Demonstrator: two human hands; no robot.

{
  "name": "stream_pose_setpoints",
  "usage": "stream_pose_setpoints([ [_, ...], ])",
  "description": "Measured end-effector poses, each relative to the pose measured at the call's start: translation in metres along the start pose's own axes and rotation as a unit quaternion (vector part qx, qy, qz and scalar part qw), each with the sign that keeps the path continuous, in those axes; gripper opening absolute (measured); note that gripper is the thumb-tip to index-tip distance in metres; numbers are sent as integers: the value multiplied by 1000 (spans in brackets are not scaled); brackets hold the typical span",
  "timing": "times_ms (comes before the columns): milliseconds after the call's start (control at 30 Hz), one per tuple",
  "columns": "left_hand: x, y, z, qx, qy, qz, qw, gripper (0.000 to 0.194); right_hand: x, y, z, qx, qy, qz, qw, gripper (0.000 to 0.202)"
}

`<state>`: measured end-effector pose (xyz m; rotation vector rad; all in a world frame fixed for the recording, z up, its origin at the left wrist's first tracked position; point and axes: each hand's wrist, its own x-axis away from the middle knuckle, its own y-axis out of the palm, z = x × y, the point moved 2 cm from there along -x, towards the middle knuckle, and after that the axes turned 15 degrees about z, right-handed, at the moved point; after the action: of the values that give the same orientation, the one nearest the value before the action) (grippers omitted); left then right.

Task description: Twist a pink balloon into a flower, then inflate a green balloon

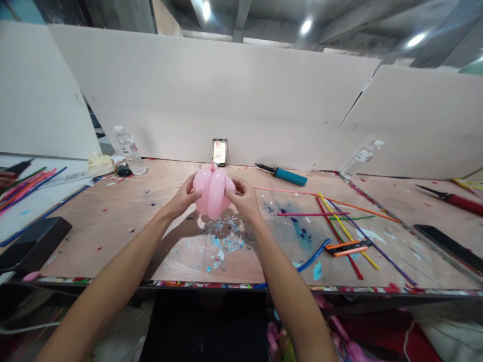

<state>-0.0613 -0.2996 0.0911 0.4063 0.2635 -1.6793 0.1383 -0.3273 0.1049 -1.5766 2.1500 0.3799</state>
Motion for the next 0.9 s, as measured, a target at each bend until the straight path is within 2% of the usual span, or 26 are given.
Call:
stream_pose_setpoints([
  [67, 2, 3, -3, 30, -20, -11, 999, 79, 1, 2, 3, -17, -1, 20, 1000, 46],
  [133, 4, 7, -5, 38, -17, 1, 999, 79, 4, 6, 9, -35, 18, 30, 999, 55],
  [267, 7, 13, -9, 44, 12, 14, 999, 87, 12, 17, 23, -106, 77, 7, 991, 65],
  [367, 7, 12, -11, 41, 9, 14, 999, 87, 12, 20, 23, -151, 103, -4, 983, 69],
  [467, 6, 8, -12, 68, -22, -2, 997, 82, 10, 19, 20, -174, 124, 4, 977, 73],
  [567, 6, 5, -15, 104, -78, -46, 990, 78, 13, 18, 19, -134, 91, 14, 987, 67],
  [600, 5, 4, -16, 111, -87, -44, 989, 76, 15, 19, 19, -113, 76, 8, 991, 66],
  [633, 3, 2, -17, 114, -88, -22, 989, 73, 18, 20, 19, -93, 61, -3, 994, 65],
  [767, -6, -4, -24, 100, -78, 154, 980, 60, 30, 23, 11, -55, -33, -22, 998, 74],
  [833, -8, -3, -26, 118, -114, 158, 974, 68, 32, 23, 7, -37, -72, -8, 997, 71],
  [900, -6, -2, -26, 143, -145, 115, 972, 79, 32, 21, 4, -24, -86, 11, 996, 64],
])
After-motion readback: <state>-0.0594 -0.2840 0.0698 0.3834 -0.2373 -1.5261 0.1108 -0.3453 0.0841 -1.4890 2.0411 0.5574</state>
